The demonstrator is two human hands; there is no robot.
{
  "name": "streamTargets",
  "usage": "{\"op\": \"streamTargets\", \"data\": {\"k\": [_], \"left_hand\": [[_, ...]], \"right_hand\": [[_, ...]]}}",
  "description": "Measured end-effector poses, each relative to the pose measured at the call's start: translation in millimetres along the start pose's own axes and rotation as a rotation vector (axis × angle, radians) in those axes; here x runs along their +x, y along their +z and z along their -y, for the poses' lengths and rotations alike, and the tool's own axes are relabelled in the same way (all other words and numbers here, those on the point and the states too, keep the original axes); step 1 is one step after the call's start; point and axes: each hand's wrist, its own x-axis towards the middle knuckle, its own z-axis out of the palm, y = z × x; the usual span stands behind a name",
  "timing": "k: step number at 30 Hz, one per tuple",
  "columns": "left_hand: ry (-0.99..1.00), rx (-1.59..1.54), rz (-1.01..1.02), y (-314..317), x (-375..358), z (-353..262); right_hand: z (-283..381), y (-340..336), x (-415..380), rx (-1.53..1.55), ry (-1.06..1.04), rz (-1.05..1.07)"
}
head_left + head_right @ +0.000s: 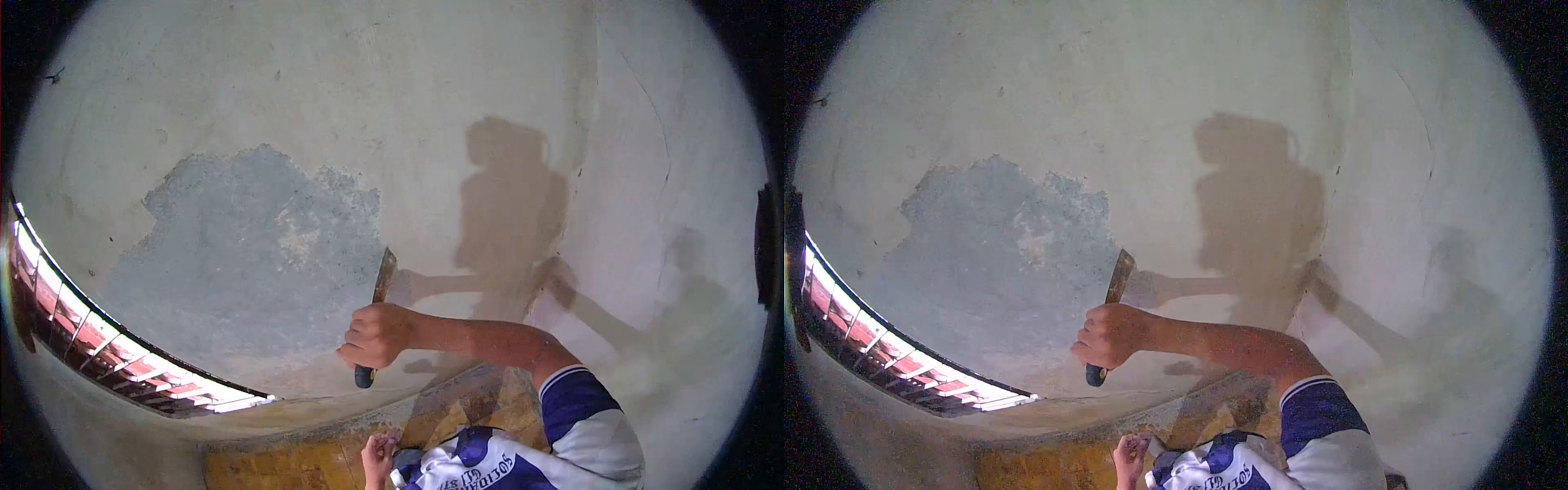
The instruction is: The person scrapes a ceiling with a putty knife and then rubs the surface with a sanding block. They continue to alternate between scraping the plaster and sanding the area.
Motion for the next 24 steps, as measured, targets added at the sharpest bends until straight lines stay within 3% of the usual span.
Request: {"op": "streamTargets", "data": {"k": [3, 6, 7, 8, 16, 19, 20, 24], "left_hand": [[-0.043, -0.01, -0.026, -5.7, -8.4, 4.6], [0.002, -0.025, -0.042, -0.3, -0.5, 5.6], [0.021, -0.019, -0.04, -3.4, -3.4, 8.8], [-0.077, -0.016, -0.004, -5.7, -3.7, 23.9], [-0.029, -0.029, -0.052, -2.4, -3.4, 20.6], [-0.027, -0.066, -0.063, -5.6, -3.0, 22.2], [-0.032, -0.083, -0.068, -4.9, -4.2, 21.8], [-0.032, -0.054, -0.06, -7.5, -4.6, 7.6]], "right_hand": [[20.4, 1.2, 8.8, 0.117, -0.048, -0.168], [19.8, 1.5, 6.5, 0.367, -0.072, -0.066], [-3.8, -7.3, 1.4, -0.043, -0.056, -0.095], [0.5, -4.9, 3.5, -0.027, -0.023, -0.093], [2.1, 7.8, -0.3, -0.069, -0.001, 0.03], [35.1, 2.7, 17.3, 0.203, -0.092, -0.127], [46.1, 3.3, 16.5, 0.108, -0.194, -0.002], [-2.4, 6.8, 5.8, -0.022, -0.01, -0.075]]}}
